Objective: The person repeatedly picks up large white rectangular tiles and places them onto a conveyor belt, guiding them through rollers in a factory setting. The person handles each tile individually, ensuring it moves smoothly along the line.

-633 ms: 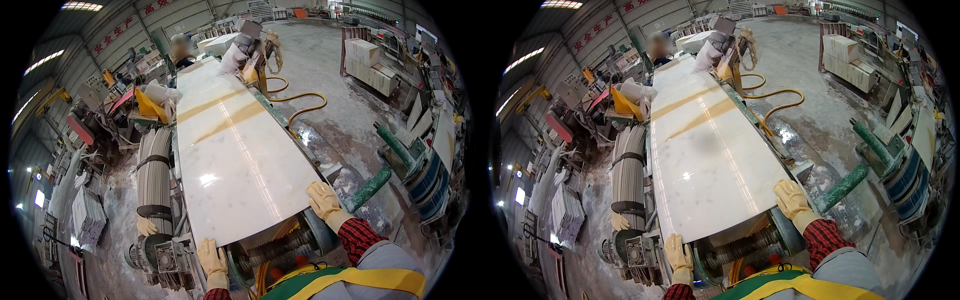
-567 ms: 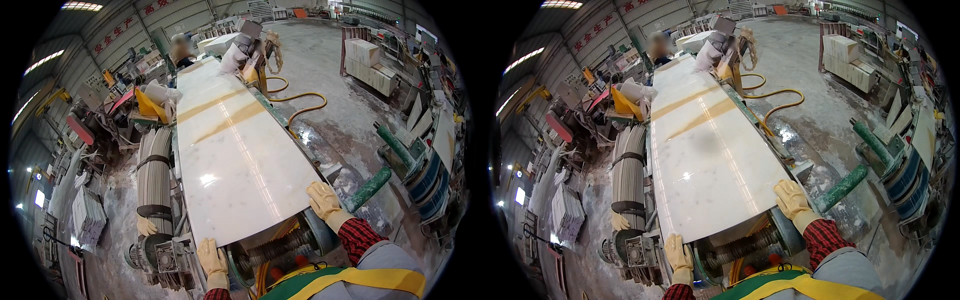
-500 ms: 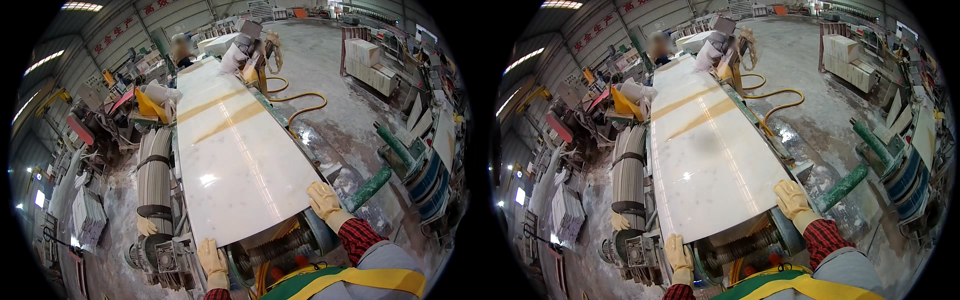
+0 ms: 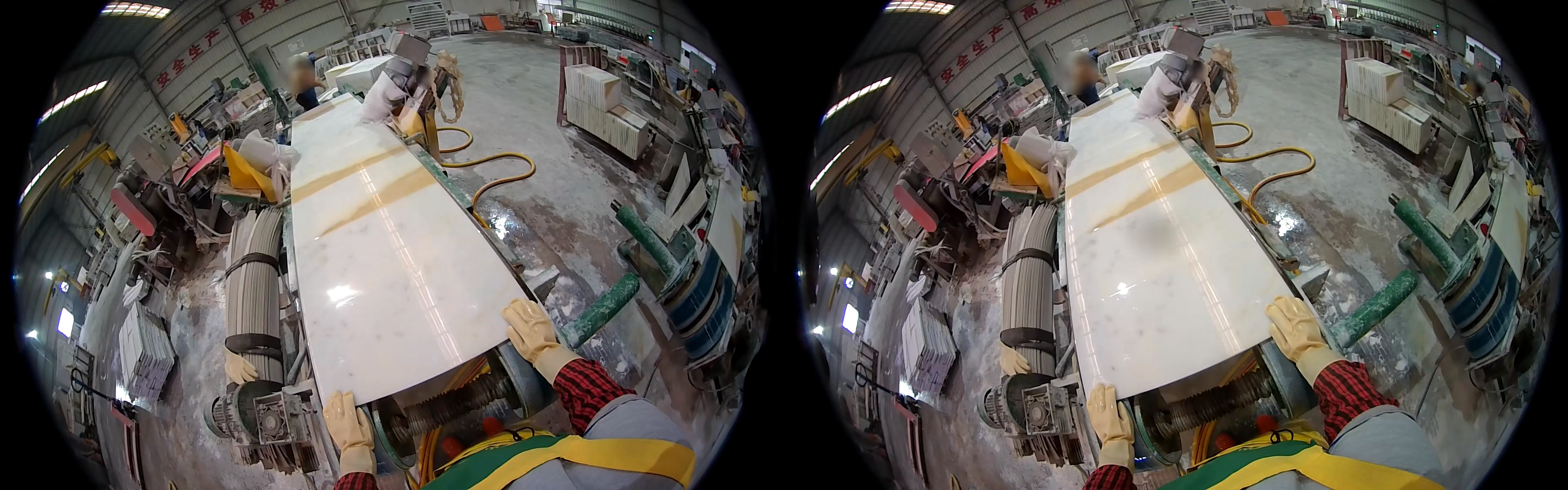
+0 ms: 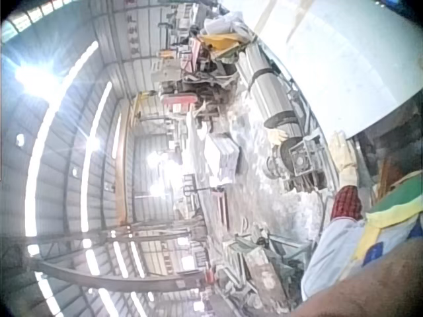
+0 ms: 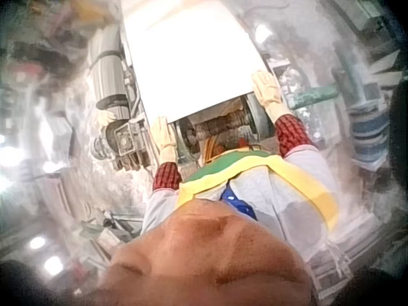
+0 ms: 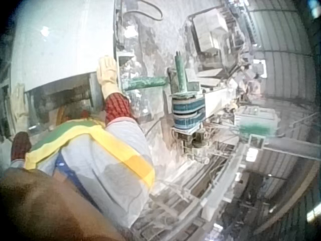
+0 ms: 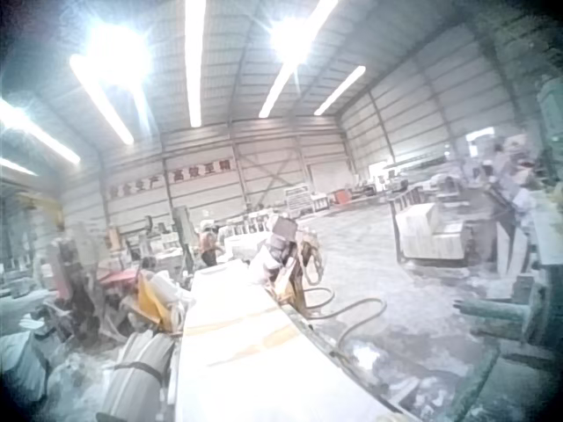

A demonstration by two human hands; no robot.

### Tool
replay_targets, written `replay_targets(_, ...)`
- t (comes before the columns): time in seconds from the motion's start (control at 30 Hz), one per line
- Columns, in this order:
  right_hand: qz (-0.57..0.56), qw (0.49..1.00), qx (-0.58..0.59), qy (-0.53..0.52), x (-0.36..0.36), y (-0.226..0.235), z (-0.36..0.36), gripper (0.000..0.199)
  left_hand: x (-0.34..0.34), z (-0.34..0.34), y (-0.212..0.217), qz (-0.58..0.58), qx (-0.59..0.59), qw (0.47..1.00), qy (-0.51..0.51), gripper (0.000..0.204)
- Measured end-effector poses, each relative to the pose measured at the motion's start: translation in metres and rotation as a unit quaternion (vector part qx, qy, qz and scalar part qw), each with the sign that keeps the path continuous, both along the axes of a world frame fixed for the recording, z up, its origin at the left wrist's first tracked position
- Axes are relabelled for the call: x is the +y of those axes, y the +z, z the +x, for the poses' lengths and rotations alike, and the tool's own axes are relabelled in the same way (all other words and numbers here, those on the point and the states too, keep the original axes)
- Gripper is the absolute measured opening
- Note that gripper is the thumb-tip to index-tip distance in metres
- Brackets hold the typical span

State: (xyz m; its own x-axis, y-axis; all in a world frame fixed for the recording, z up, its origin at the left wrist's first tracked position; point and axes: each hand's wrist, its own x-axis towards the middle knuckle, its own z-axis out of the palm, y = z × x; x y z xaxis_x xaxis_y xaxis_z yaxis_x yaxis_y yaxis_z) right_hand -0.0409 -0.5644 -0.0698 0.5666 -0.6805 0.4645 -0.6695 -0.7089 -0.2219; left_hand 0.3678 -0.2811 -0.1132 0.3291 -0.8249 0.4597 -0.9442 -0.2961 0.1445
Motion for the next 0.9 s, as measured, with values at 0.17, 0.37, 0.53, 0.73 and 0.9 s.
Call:
replay_targets(0.17, 0.004, 1.000, -0.006, 0.006, 0.0010, -0.0013, -0.0008, 0.028, 0.0022, 0.0010, -0.0048, -0.009, -0.008, 1.000, 0.001, 0.047)
replay_targets(0.37, -0.004, 1.000, -0.027, -0.001, 0.0036, -0.0023, -0.0002, 0.027, 0.0026, 0.0004, -0.0018, 0.009, 0.002, 1.000, 0.006, 0.045)
replay_targets(0.53, 0.005, 1.000, -0.015, -0.002, 0.0038, -0.0051, -0.0022, 0.025, 0.0046, 0.0001, -0.0032, 0.000, 0.007, 1.000, 0.000, 0.042)
replay_targets(0.73, 0.017, 1.000, -0.014, -0.003, 0.0067, 0.0023, 0.0013, 0.024, 0.0042, -0.0005, -0.0027, -0.007, 0.004, 1.000, 0.004, 0.042)
replay_targets(0.9, 0.000, 1.000, -0.026, 0.008, 0.0058, 0.0034, 0.0019, 0.024, 0.0051, -0.0028, -0.0011, -0.014, 0.003, 1.000, 0.007, 0.043)
